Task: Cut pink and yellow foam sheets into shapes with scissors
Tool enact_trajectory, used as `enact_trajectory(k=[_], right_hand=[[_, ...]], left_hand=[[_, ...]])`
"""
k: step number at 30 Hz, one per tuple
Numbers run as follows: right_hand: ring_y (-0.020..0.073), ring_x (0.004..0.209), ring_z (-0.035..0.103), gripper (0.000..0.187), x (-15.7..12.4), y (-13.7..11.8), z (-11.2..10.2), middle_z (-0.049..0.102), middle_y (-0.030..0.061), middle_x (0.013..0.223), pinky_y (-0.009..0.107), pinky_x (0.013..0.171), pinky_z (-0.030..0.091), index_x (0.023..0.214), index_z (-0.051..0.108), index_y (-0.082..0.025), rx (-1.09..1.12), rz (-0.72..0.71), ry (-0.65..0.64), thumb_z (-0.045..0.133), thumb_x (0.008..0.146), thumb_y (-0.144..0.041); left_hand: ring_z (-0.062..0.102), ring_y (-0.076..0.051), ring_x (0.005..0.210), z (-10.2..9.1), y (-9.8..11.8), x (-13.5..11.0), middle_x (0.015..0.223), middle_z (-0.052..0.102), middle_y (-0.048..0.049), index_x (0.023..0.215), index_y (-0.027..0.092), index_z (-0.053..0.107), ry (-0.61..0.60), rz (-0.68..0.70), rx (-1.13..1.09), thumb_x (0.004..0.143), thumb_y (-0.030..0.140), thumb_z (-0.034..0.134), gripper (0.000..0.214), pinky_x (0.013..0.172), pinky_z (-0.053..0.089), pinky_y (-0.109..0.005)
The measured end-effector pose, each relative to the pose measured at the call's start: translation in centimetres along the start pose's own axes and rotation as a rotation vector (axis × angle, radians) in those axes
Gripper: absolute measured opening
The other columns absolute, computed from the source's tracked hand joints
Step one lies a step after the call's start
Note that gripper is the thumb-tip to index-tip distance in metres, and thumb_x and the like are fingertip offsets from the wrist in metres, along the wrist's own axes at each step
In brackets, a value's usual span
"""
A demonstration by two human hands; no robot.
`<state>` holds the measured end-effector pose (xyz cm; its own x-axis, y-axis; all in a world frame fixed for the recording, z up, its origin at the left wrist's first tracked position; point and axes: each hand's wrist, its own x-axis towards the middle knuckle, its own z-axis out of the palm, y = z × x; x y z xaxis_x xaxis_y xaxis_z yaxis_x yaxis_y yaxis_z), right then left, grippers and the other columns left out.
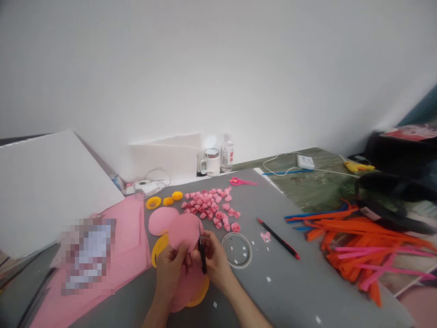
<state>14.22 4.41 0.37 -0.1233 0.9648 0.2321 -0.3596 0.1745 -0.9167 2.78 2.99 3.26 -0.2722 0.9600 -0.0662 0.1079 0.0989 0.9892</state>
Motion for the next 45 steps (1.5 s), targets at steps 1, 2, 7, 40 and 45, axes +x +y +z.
enact_trajectory(k=[1, 2, 7, 40, 45], right_hand=[[0.0161, 0.06, 0.058, 0.038, 0.0, 0.0, 0.0, 0.061, 0.0014, 0.074, 0.027, 0.055, 0.047, 0.099, 0.049, -0.025, -0.002, -0.008, 0.001, 0.068, 0.072, -0.044], [0.0163, 0.061, 0.058, 0.035, 0.0, 0.0, 0.0, 0.061, 0.0014, 0.074, 0.027, 0.056, 0.047, 0.097, 0.05, -0.025, -0.007, -0.014, -0.003, 0.068, 0.073, -0.043], [0.0165, 0.062, 0.058, 0.03, -0.1, -0.3, 0.2, 0.057, -0.0003, 0.067, 0.025, 0.052, 0.045, 0.092, 0.049, -0.024, -0.017, -0.004, -0.018, 0.066, 0.075, -0.041], [0.0097, 0.051, 0.045, 0.033, -0.6, 0.1, 0.1, 0.049, -0.0043, 0.061, 0.019, 0.047, 0.037, 0.083, 0.052, -0.022, -0.106, 0.102, -0.034, 0.073, 0.066, -0.041], [0.0089, 0.052, 0.042, 0.037, -0.6, 0.1, 0.0, 0.048, -0.0047, 0.062, 0.018, 0.045, 0.034, 0.085, 0.052, -0.021, -0.1, 0.136, -0.066, 0.078, 0.061, -0.035]], left_hand=[[0.047, -0.012, 0.038, 0.0, 0.0, 0.0, 0.039, 0.051, -0.0004, 0.047, 0.016, 0.055, 0.0, -0.005, 0.004, 0.065, 0.049, 0.062, 0.038, 0.039, 0.037, -0.022], [0.047, -0.012, 0.038, 0.0, 0.0, 0.0, 0.039, 0.051, -0.0004, 0.047, 0.017, 0.055, -0.002, -0.008, 0.005, 0.065, 0.048, 0.062, 0.037, 0.039, 0.037, -0.022], [0.047, -0.012, 0.039, 0.0, -0.1, 0.0, 0.04, 0.051, -0.0003, 0.047, 0.017, 0.053, -0.015, -0.017, -0.027, 0.067, 0.048, 0.061, 0.037, 0.042, 0.037, -0.023], [0.035, -0.006, 0.036, -0.4, -0.6, 0.4, 0.038, 0.038, 0.0066, 0.048, 0.018, 0.04, 0.187, -0.019, -0.159, 0.074, 0.048, 0.056, 0.043, 0.038, 0.028, -0.018], [0.036, -0.007, 0.036, -0.7, -1.1, 0.5, 0.036, 0.042, 0.0044, 0.043, 0.016, 0.044, 0.196, -0.073, -0.072, 0.067, 0.046, 0.063, 0.042, 0.039, 0.028, -0.02]])
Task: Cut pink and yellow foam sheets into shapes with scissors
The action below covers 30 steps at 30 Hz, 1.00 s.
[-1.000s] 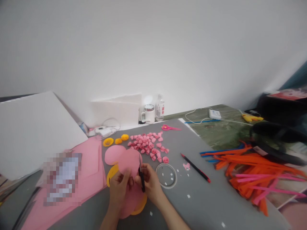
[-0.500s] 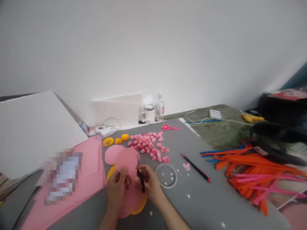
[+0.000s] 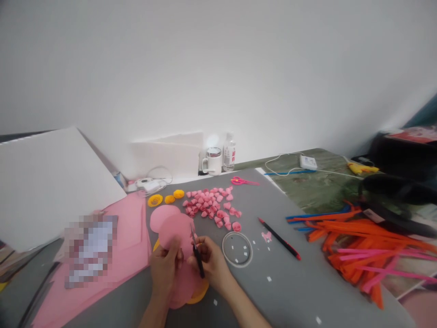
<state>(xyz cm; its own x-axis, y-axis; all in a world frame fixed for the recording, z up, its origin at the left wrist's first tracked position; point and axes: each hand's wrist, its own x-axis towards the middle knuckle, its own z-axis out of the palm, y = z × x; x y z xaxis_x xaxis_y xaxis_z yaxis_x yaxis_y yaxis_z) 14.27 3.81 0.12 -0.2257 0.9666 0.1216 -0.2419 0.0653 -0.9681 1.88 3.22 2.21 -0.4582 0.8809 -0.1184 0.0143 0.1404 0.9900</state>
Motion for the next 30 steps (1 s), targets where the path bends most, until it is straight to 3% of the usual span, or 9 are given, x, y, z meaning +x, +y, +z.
enact_trajectory(k=[4, 10, 19, 24, 30], right_hand=[[0.0115, 0.059, 0.048, 0.04, 0.3, 0.8, -0.2, 0.052, -0.0026, 0.067, 0.02, 0.053, 0.041, 0.093, 0.051, -0.022, 0.03, -0.089, 0.05, 0.075, 0.064, -0.035], [0.0143, 0.065, 0.054, 0.041, 0.6, 1.9, -0.7, 0.055, -0.0012, 0.069, 0.023, 0.059, 0.045, 0.096, 0.051, -0.022, 0.026, -0.101, 0.059, 0.074, 0.065, -0.035], [0.013, 0.06, 0.053, 0.036, 0.4, 0.2, 0.2, 0.056, -0.0014, 0.067, 0.022, 0.055, 0.043, 0.089, 0.051, -0.022, 0.046, -0.116, 0.048, 0.072, 0.067, -0.041], [0.0167, 0.067, 0.059, 0.034, 0.3, -0.5, 0.4, 0.06, 0.0007, 0.07, 0.026, 0.061, 0.047, 0.086, 0.05, -0.022, 0.061, -0.102, 0.024, 0.07, 0.069, -0.044], [0.0182, 0.069, 0.061, 0.039, 0.4, -0.1, 0.1, 0.062, 0.0018, 0.073, 0.028, 0.061, 0.048, 0.089, 0.05, -0.023, 0.068, -0.091, 0.022, 0.073, 0.067, -0.044]], left_hand=[[0.034, -0.007, 0.036, 0.0, 0.1, -0.1, 0.035, 0.038, 0.0057, 0.043, 0.017, 0.043, -0.035, 0.018, 0.03, 0.068, 0.043, 0.062, 0.04, 0.039, 0.027, -0.021], [0.035, -0.007, 0.036, 0.0, 0.2, 0.0, 0.034, 0.037, 0.0055, 0.041, 0.018, 0.042, -0.086, 0.026, 0.051, 0.068, 0.042, 0.061, 0.041, 0.04, 0.028, -0.021], [0.036, -0.008, 0.035, 0.3, -0.5, 0.2, 0.033, 0.038, 0.0046, 0.039, 0.017, 0.044, -0.079, 0.013, 0.038, 0.065, 0.045, 0.063, 0.042, 0.038, 0.029, -0.021], [0.039, -0.009, 0.034, 0.6, -0.6, 0.1, 0.034, 0.042, 0.0032, 0.041, 0.016, 0.05, -0.099, 0.019, 0.017, 0.061, 0.047, 0.065, 0.04, 0.035, 0.029, -0.02], [0.045, -0.012, 0.036, 0.6, -0.5, 0.1, 0.035, 0.047, 0.0009, 0.046, 0.014, 0.057, -0.143, 0.033, 0.038, 0.059, 0.046, 0.067, 0.036, 0.034, 0.032, -0.021]])
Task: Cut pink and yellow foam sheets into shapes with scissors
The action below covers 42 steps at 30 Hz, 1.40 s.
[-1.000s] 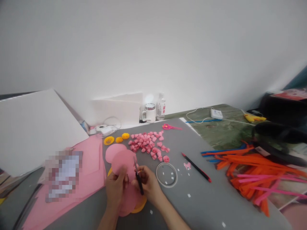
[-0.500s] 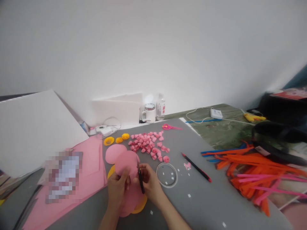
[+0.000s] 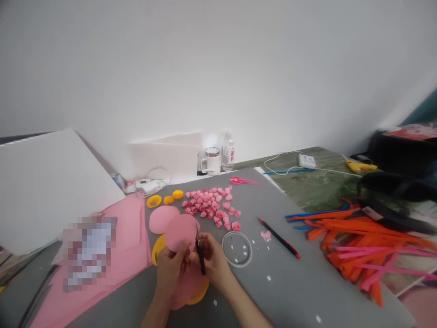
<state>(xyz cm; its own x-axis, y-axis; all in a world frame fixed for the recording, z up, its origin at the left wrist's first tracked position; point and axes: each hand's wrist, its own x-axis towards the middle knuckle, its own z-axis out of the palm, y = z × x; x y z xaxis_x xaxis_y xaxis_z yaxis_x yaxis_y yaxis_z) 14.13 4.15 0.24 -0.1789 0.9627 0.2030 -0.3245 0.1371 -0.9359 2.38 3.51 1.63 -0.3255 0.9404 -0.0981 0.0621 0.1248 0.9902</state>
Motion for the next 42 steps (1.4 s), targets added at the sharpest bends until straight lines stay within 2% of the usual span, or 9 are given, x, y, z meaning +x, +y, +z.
enact_trajectory(k=[4, 10, 15, 19, 28, 32, 35, 42], right_hand=[[0.0166, 0.065, 0.06, 0.043, 0.1, 0.4, -0.6, 0.063, 0.0025, 0.073, 0.026, 0.058, 0.047, 0.094, 0.049, -0.022, 0.002, 0.004, 0.006, 0.073, 0.066, -0.045], [0.0187, 0.074, 0.061, 0.041, 0.2, 0.2, -0.9, 0.063, 0.0029, 0.074, 0.026, 0.06, 0.046, 0.092, 0.051, -0.022, -0.003, 0.005, -0.007, 0.075, 0.065, -0.041], [0.014, 0.061, 0.054, 0.04, 0.2, 0.5, -0.8, 0.058, -0.0002, 0.069, 0.024, 0.056, 0.044, 0.09, 0.051, -0.022, -0.005, 0.008, 0.018, 0.074, 0.065, -0.043], [0.0126, 0.06, 0.049, 0.039, 0.1, 0.7, -0.7, 0.053, -0.0017, 0.065, 0.021, 0.052, 0.04, 0.086, 0.052, -0.021, -0.023, 0.014, 0.057, 0.076, 0.062, -0.039], [0.01, 0.053, 0.044, 0.036, -0.2, 0.3, -0.5, 0.049, -0.0035, 0.062, 0.019, 0.045, 0.034, 0.083, 0.051, -0.021, -0.054, 0.053, 0.013, 0.075, 0.064, -0.041], [0.0095, 0.051, 0.043, 0.038, -0.2, -0.4, -0.1, 0.048, -0.0048, 0.059, 0.019, 0.046, 0.036, 0.075, 0.05, -0.02, -0.073, 0.072, -0.033, 0.077, 0.06, -0.042], [0.01, 0.051, 0.045, 0.039, -0.3, -0.5, 0.1, 0.048, -0.0054, 0.057, 0.021, 0.048, 0.038, 0.077, 0.052, -0.02, -0.044, 0.11, -0.058, 0.078, 0.059, -0.043], [0.0112, 0.056, 0.048, 0.045, -0.3, 0.7, -0.2, 0.052, -0.0038, 0.063, 0.02, 0.052, 0.04, 0.083, 0.054, -0.02, -0.022, 0.057, 0.014, 0.082, 0.053, -0.04]], left_hand=[[0.043, -0.011, 0.034, -0.2, 0.0, 0.1, 0.033, 0.046, 0.0008, 0.043, 0.014, 0.055, -0.019, -0.004, 0.013, 0.058, 0.045, 0.068, 0.036, 0.032, 0.031, -0.021], [0.039, -0.009, 0.032, -0.3, -0.1, 0.2, 0.032, 0.044, 0.0015, 0.039, 0.015, 0.051, -0.044, 0.018, 0.025, 0.061, 0.044, 0.066, 0.039, 0.033, 0.031, -0.021], [0.039, -0.008, 0.034, -0.5, 0.2, 0.2, 0.035, 0.045, 0.0023, 0.04, 0.015, 0.049, -0.04, 0.014, -0.019, 0.063, 0.043, 0.066, 0.04, 0.036, 0.03, -0.02], [0.037, -0.006, 0.036, -0.5, 0.4, 0.1, 0.036, 0.042, 0.0045, 0.042, 0.016, 0.045, -0.028, -0.002, -0.072, 0.065, 0.041, 0.065, 0.039, 0.038, 0.028, -0.019], [0.037, -0.007, 0.037, -0.5, 0.9, 0.0, 0.039, 0.044, 0.0045, 0.044, 0.017, 0.044, 0.0, -0.015, -0.177, 0.066, 0.045, 0.063, 0.04, 0.039, 0.03, -0.02], [0.039, -0.008, 0.036, -0.6, 0.6, 0.0, 0.037, 0.044, 0.0032, 0.041, 0.016, 0.046, 0.026, -0.045, -0.14, 0.063, 0.045, 0.065, 0.041, 0.04, 0.031, -0.021], [0.039, -0.009, 0.037, -0.7, 0.2, 0.2, 0.037, 0.044, 0.0031, 0.041, 0.016, 0.047, 0.054, -0.043, -0.113, 0.063, 0.043, 0.065, 0.039, 0.04, 0.031, -0.022], [0.039, -0.009, 0.036, -0.8, 0.3, 0.1, 0.035, 0.042, 0.0031, 0.039, 0.017, 0.046, 0.067, -0.019, -0.017, 0.064, 0.043, 0.063, 0.04, 0.04, 0.03, -0.022]])
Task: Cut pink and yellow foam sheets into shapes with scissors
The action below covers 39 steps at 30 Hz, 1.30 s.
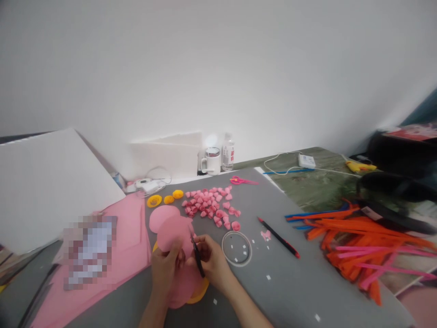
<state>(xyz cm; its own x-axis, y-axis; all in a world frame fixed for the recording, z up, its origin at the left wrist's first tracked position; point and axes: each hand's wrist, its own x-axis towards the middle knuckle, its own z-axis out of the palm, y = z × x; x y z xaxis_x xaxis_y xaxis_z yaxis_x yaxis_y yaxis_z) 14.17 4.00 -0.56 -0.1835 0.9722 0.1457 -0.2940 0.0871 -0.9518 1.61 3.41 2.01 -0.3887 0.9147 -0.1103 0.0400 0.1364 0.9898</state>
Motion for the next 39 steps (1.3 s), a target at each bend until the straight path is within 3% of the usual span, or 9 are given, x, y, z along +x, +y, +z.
enact_trajectory(k=[5, 18, 31, 39], right_hand=[[0.0137, 0.061, 0.053, 0.047, 0.18, 0.2, -0.17, 0.055, -0.0016, 0.068, 0.023, 0.057, 0.044, 0.09, 0.054, -0.022, 0.03, -0.029, -0.01, 0.078, 0.057, -0.045], [0.0123, 0.059, 0.052, 0.035, 0.09, -0.42, -0.08, 0.056, -0.0013, 0.068, 0.021, 0.053, 0.043, 0.084, 0.053, -0.021, 0.014, -0.043, -0.033, 0.074, 0.066, -0.043], [0.0149, 0.057, 0.057, 0.044, 0.5, 0.3, -0.3, 0.061, -0.0004, 0.067, 0.026, 0.055, 0.047, 0.094, 0.05, -0.023, 0.093, -0.063, -0.068, 0.077, 0.063, -0.04], [0.0134, 0.061, 0.052, 0.041, 0.43, -0.12, -0.14, 0.056, -0.0019, 0.066, 0.023, 0.056, 0.043, 0.087, 0.051, -0.022, 0.048, -0.058, -0.04, 0.078, 0.061, -0.038]], left_hand=[[0.038, -0.01, 0.035, 0.3, 0.43, -0.36, 0.033, 0.039, 0.0031, 0.037, 0.018, 0.043, -0.011, 0.001, 0.097, 0.064, 0.047, 0.061, 0.044, 0.039, 0.03, -0.023], [0.039, -0.01, 0.039, 0.79, 0.29, -0.48, 0.037, 0.042, 0.0027, 0.042, 0.016, 0.048, -0.006, -0.02, 0.033, 0.062, 0.051, 0.063, 0.043, 0.041, 0.032, -0.023], [0.043, -0.011, 0.037, 0.81, -0.01, -0.14, 0.035, 0.044, 0.0026, 0.043, 0.014, 0.055, 0.013, -0.005, 0.016, 0.055, 0.047, 0.068, 0.037, 0.036, 0.033, -0.022], [0.041, -0.009, 0.036, 0.47, -0.27, 0.09, 0.037, 0.047, 0.0021, 0.045, 0.014, 0.054, -0.048, -0.009, -0.061, 0.06, 0.047, 0.066, 0.037, 0.037, 0.032, -0.021]])
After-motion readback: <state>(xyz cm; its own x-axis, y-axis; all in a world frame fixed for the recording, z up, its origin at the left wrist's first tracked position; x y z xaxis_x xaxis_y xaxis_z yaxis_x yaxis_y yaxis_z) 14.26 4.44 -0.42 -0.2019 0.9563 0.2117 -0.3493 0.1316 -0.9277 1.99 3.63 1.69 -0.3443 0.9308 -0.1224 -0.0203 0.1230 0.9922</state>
